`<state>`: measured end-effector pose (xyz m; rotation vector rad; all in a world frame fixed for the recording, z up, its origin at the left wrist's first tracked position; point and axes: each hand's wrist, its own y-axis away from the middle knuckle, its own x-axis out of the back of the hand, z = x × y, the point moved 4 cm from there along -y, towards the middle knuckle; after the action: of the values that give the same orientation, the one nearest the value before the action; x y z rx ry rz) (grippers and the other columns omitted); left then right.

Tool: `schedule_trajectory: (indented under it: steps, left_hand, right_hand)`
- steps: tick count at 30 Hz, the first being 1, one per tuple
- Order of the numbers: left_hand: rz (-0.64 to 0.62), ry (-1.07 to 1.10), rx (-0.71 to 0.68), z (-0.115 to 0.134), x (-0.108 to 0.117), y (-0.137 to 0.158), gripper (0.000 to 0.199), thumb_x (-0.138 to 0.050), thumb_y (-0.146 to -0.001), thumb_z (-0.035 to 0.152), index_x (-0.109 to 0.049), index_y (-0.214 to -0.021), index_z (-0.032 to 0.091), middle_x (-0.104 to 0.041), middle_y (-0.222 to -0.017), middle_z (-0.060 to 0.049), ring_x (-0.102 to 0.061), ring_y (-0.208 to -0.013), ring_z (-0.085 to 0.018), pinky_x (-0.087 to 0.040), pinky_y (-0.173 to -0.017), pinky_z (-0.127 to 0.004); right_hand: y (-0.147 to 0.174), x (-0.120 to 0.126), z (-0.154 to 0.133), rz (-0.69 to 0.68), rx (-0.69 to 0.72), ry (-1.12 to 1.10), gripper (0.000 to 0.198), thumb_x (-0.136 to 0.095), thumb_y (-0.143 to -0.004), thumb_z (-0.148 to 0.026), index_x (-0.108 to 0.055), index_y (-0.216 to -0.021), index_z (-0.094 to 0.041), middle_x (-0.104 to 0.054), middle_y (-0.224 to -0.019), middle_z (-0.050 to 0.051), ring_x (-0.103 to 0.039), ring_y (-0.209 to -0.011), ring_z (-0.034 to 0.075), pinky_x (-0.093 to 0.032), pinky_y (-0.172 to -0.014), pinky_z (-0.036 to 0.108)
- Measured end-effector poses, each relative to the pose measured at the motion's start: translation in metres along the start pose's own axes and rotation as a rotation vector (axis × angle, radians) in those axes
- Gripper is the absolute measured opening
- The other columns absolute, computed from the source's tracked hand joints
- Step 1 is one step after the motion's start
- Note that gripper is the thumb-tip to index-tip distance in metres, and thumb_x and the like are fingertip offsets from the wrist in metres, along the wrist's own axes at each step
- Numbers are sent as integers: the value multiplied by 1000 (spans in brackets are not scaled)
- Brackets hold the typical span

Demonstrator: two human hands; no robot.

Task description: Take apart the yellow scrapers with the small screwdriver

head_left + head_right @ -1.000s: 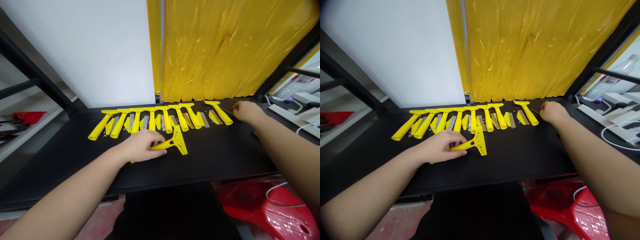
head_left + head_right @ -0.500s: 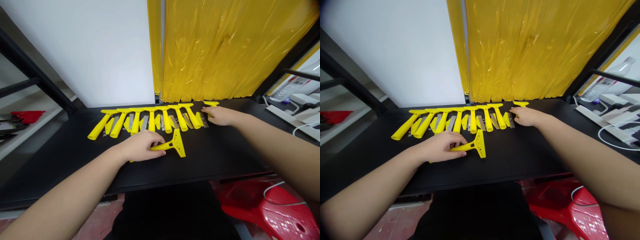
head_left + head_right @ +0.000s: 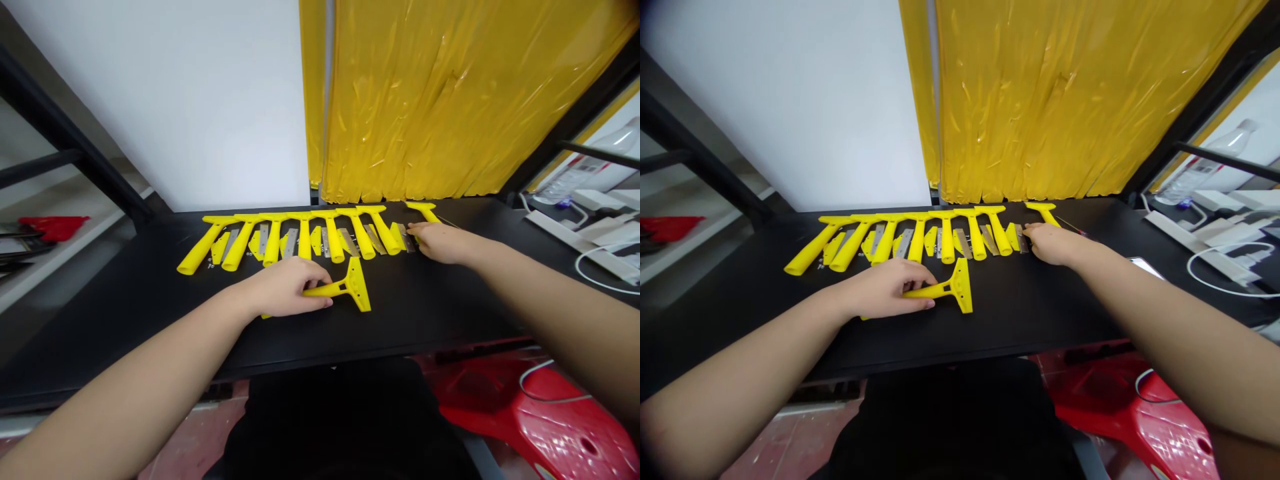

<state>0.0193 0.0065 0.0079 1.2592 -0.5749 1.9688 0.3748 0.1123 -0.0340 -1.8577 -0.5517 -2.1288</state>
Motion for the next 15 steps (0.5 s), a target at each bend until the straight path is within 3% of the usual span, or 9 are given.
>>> schedule_trajectory:
  steps: [7,15]
  left_hand:
    - [0,-10,-14,0,0,-1,36,-68,-97,49,-80,-111,18,-68,-84,-3,-59,-70,-16,-39,-63,-30]
    - [0,-17,-16,0,1,-1,37,-69,-97,49,-80,-111,17,-66,-81,-2,-59,-69,-16,-39,-64,-30]
  right_hand:
    - [23,-3,-7,39,32,-3,50,-50,-95,-12,-73,-139,-6,-69,-148,22,-58,-149,31,-48,-126,45]
    - [59,-5,-28,110,8,-34,53,-41,-103,-14,-65,-146,5,-60,-155,30,-59,-147,36,-46,-126,52]
